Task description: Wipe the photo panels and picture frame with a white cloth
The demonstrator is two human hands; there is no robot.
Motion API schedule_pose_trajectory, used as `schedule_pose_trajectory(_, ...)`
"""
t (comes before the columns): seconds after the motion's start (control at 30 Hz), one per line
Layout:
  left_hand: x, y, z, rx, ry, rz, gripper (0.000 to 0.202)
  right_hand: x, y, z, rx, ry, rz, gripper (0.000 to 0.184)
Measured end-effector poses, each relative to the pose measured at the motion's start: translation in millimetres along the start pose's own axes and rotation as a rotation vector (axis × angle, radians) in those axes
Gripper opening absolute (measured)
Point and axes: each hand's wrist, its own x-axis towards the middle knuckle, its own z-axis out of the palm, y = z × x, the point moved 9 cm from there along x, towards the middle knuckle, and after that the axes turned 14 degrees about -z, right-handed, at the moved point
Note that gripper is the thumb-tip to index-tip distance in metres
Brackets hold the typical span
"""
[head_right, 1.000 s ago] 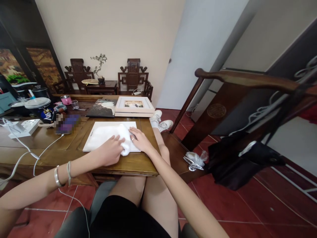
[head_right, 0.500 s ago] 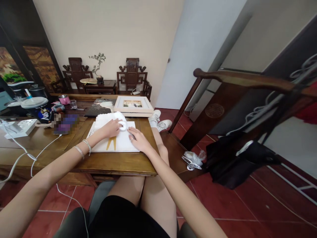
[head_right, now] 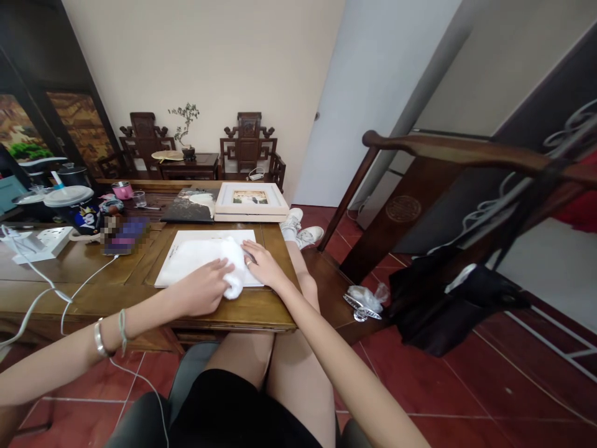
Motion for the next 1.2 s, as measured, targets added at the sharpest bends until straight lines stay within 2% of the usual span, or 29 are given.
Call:
schedule_pose_trajectory(0.1, -17.9, 15.3, -11.8, -0.017, -0.008, 0.013, 0.026, -0.1, -1.8, -0.5, -0.012, -0.005, -0.007, 0.044)
schedule_pose_trajectory(0.2, -15.4, 9.1, -10.1, -0.059, -0.030, -0.012, 0.026, -0.1, -1.9, -0.3, -0.009, -0.007, 0.005, 0.044)
schedule_pose_trajectory(0.43, 41.4, -50.8, 24.2, -0.040, -0.026, -0.172, 0.031, -2.5, 9.8, -2.6, 0.087, 0.041, 0.094, 0.040)
schedule_pose_trajectory(0.57, 65.3, -64.9, 32.0, -0.044, -0.037, -0.223, 0.030, -7.3, 24.9, -7.4, 0.199, 0.143, 0.191, 0.043)
schedule_pose_trajectory(0.67, 67.0, -52.8, 26.8, -0.048, -0.026, -0.201, 0.029, -10.7, 35.7, -11.6, 0.343, 0.268, 0.233, 0.044)
schedule_pose_trajectory(0.77, 55.7, -23.2, 17.2, -0.073, -0.023, -0.106, 0.027, -14.4, 43.3, -15.4, 0.396, 0.355, 0.267, 0.046)
schedule_pose_trajectory(0.9, 28.8, 20.3, 1.0, -0.097, 0.015, 0.045, 0.027, -15.1, 40.8, -16.7, 0.389, 0.360, 0.272, 0.048)
schedule_pose_trajectory(0.97, 14.1, 35.6, -6.6, -0.098, 0.035, 0.095, 0.027, -12.6, 33.9, -16.6, 0.399, 0.341, 0.244, 0.046)
schedule_pose_trajectory(1.07, -5.0, 46.3, -15.2, -0.101, 0.021, 0.107, 0.025, -9.4, 24.0, -16.3, 0.378, 0.293, 0.225, 0.044)
schedule_pose_trajectory(1.2, -16.2, 38.7, -20.8, -0.101, -0.070, 0.021, 0.024, -9.2, 19.6, -14.1, 0.292, 0.217, 0.247, 0.043)
